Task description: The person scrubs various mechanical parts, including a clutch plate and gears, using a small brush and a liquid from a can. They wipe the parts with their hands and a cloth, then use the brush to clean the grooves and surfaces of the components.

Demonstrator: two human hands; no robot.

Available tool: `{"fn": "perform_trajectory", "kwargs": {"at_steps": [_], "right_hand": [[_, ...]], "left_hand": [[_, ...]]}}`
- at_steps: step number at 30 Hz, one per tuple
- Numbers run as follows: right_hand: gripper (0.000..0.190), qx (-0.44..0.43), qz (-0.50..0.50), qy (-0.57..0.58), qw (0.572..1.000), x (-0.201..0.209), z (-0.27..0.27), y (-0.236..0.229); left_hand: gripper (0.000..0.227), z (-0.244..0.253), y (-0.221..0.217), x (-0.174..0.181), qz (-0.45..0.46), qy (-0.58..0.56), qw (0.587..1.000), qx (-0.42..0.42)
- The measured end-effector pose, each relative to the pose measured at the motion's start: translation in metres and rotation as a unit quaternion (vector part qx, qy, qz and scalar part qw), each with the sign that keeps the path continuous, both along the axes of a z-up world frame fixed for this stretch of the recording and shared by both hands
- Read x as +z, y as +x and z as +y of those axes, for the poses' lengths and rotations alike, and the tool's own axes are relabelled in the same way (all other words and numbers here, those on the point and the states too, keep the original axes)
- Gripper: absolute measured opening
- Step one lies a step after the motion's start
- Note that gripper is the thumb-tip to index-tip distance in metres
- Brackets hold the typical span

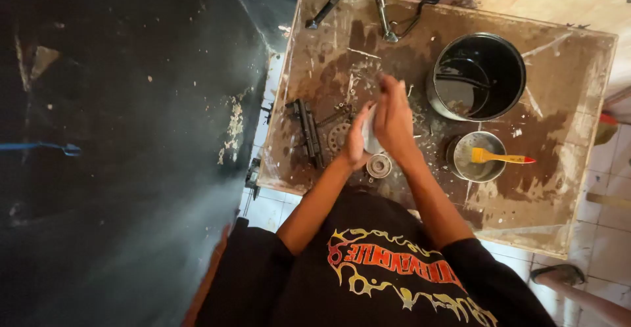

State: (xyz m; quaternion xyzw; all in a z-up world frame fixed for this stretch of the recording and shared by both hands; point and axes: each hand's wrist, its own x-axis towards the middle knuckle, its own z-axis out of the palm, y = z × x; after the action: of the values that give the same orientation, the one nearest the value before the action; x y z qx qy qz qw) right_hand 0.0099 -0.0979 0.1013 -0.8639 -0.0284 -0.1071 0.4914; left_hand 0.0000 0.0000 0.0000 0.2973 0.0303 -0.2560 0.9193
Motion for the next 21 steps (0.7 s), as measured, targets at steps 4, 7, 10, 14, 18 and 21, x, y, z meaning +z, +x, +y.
{"fn": "perform_trajectory", "kwargs": {"at_steps": [4,7,10,14,18,21], "right_hand": [[0.03,-0.011,-0.201,-0.143,0.969,-0.1,0.01,-0.024],[0.027,-0.011,-0.323,-0.239,0.916,-0.108,0.021,-0.027],[0.04,0.045,-0.186,-0.203,0.96,0.005,-0.01,-0.032],[0.03,-0.057,-0.085,-0.056,0.993,0.009,-0.035,-0.033],[0.011,-0.049,-0.068,0.07,0.994,0.003,-0.044,-0.04],[0.016,-0.022,-0.126,-0.1,0.987,0.002,-0.045,-0.044]], "left_hand": [[0.073,0.013,0.009,0.009,-0.128,-0.245,0.961,-0.023],[0.079,0.023,0.011,0.035,-0.03,-0.256,0.963,-0.078],[0.07,0.024,0.006,0.032,0.093,-0.071,0.993,-0.006],[0.076,0.024,0.006,0.042,0.018,-0.14,0.99,-0.018],[0.071,0.025,0.002,0.056,-0.05,-0.162,0.985,-0.042],[0.073,0.021,-0.002,0.065,-0.018,-0.119,0.992,-0.029]]}}
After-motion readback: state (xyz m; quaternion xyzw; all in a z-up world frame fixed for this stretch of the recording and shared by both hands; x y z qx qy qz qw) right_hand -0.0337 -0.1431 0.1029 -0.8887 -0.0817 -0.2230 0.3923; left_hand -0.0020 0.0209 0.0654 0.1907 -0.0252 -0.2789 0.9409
